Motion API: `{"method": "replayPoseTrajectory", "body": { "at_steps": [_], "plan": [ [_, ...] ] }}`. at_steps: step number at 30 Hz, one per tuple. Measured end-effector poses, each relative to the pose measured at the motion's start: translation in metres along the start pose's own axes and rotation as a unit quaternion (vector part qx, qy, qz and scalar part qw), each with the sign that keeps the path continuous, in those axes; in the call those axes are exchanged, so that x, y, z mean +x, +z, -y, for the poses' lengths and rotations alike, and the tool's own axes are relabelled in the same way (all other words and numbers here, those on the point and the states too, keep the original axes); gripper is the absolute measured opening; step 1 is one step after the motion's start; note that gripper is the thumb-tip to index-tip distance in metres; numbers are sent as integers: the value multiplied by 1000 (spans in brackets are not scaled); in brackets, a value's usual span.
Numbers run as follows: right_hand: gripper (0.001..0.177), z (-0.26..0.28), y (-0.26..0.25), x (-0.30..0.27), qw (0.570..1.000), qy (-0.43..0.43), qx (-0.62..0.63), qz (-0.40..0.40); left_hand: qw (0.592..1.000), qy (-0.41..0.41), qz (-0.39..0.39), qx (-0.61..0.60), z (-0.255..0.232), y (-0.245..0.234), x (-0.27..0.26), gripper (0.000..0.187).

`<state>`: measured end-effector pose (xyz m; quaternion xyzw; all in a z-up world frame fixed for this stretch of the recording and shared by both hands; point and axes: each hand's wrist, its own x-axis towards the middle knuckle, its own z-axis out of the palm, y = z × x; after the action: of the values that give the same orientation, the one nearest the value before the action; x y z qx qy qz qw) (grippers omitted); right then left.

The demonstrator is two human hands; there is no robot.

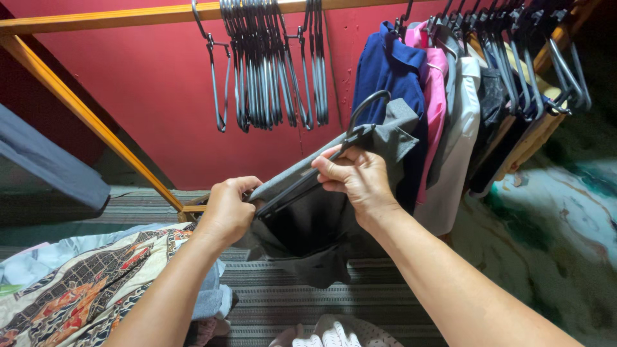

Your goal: The person picks up a pink shirt, places it on a hanger, buttons it, and hangs it on a rack. Then the person picks up a blue shirt, places it on a hanger, buttons it, and hangs it on the rack. Finally, the person picks up a gray shirt, places it on a hanger, buttons it, and hangs it on the rack.

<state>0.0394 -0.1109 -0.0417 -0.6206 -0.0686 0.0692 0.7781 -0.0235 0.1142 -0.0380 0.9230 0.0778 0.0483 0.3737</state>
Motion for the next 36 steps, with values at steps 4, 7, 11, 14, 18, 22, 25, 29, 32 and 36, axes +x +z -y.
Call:
{"method": "replayPoseTrajectory", "body": {
  "at_steps": [4, 7, 11, 14, 18, 22, 25, 29, 32, 36],
  "plan": [
    [8, -1, 7, 2, 1000, -5, 24, 4, 998, 29, -8, 56, -7, -13, -3, 30],
    [8, -2, 10, 5, 999, 5, 34, 11, 994, 49, -14, 97, -15, -19, -6, 32],
    [9, -7, 12, 8, 999, 28, 29, -5, 989, 65, -11, 133, -27, -29, -11, 24],
    [11, -11, 13, 12, 998, 26, 49, -19, 995, 4, 18, 99, -39, -36, -10, 21],
    [14, -18, 17, 20, 998, 22, 65, -17, 992, -104, 42, -61, -57, -40, -13, 13],
    [12, -31, 25, 17, 996, 24, 84, -9, 962, -66, 98, -248, -76, -45, -11, 21],
    [8, -29, 27, 21, 995, 14, 99, 8, 952, -92, 135, -260, -79, -51, -12, 30],
    [2, -19, 30, 20, 997, 34, 68, 13, 969, -82, 114, -205, -71, -44, -6, 34],
    [8, -14, 37, 11, 994, 55, 83, 35, 970, -94, 82, -211, -56, -34, -2, 30],
    [12, -1, 43, 5, 994, 84, 58, 35, 986, -56, 22, -158, -44, -24, 3, 26]
  ]
}}
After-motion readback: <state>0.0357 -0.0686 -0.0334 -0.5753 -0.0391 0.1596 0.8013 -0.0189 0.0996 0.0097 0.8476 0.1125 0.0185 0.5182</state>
